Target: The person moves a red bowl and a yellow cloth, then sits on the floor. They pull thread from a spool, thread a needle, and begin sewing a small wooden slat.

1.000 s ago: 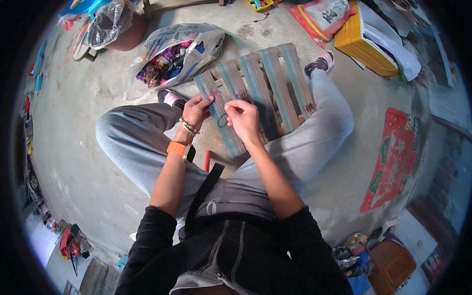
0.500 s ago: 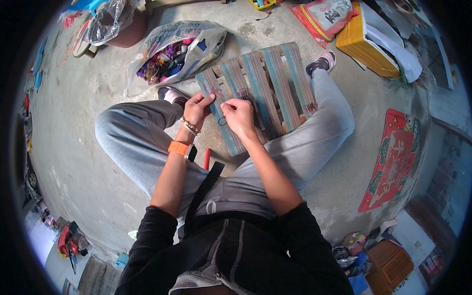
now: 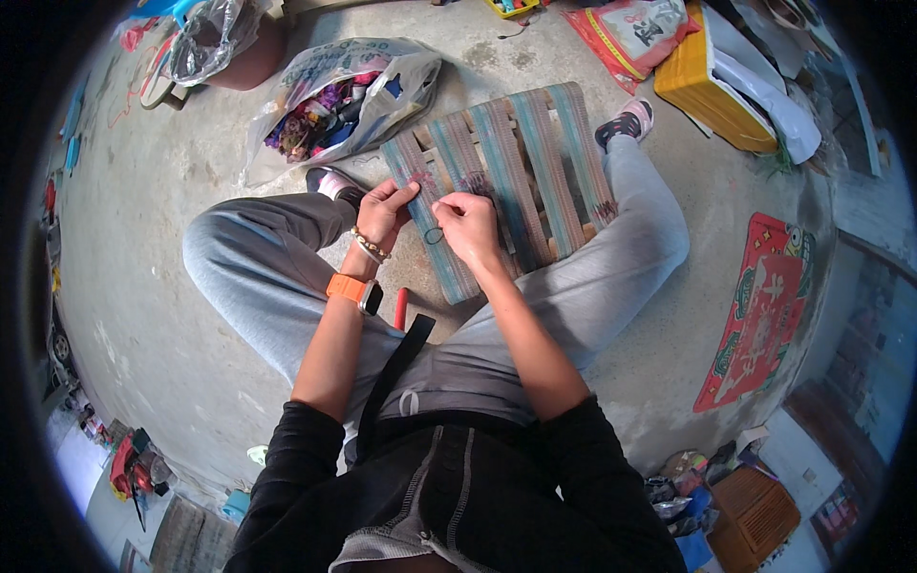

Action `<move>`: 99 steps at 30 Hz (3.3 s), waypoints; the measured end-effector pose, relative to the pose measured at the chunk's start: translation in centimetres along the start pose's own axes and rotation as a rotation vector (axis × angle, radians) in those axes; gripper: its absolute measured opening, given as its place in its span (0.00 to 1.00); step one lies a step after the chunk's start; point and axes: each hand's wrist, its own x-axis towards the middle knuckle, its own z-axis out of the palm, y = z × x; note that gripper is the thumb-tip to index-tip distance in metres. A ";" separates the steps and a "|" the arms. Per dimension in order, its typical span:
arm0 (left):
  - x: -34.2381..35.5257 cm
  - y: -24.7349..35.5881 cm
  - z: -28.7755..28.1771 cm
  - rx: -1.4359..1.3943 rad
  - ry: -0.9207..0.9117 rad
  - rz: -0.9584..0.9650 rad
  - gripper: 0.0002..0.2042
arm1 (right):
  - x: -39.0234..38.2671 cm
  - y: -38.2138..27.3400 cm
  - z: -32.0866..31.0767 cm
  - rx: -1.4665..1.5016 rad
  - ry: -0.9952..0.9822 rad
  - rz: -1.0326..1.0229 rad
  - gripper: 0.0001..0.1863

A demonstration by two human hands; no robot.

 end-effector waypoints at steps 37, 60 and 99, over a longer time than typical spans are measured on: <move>-0.4 0.0 0.6 -0.070 -0.017 -0.004 0.06 | -0.4 -0.4 -1.3 -0.048 -0.023 -0.038 0.05; -0.4 -0.5 0.6 -0.166 -0.039 -0.005 0.09 | 1.9 0.7 -2.4 -0.269 -0.140 -0.329 0.06; -0.5 -1.7 0.6 -0.217 -0.048 -0.009 0.07 | 2.3 1.6 -0.6 0.100 -0.161 -0.142 0.06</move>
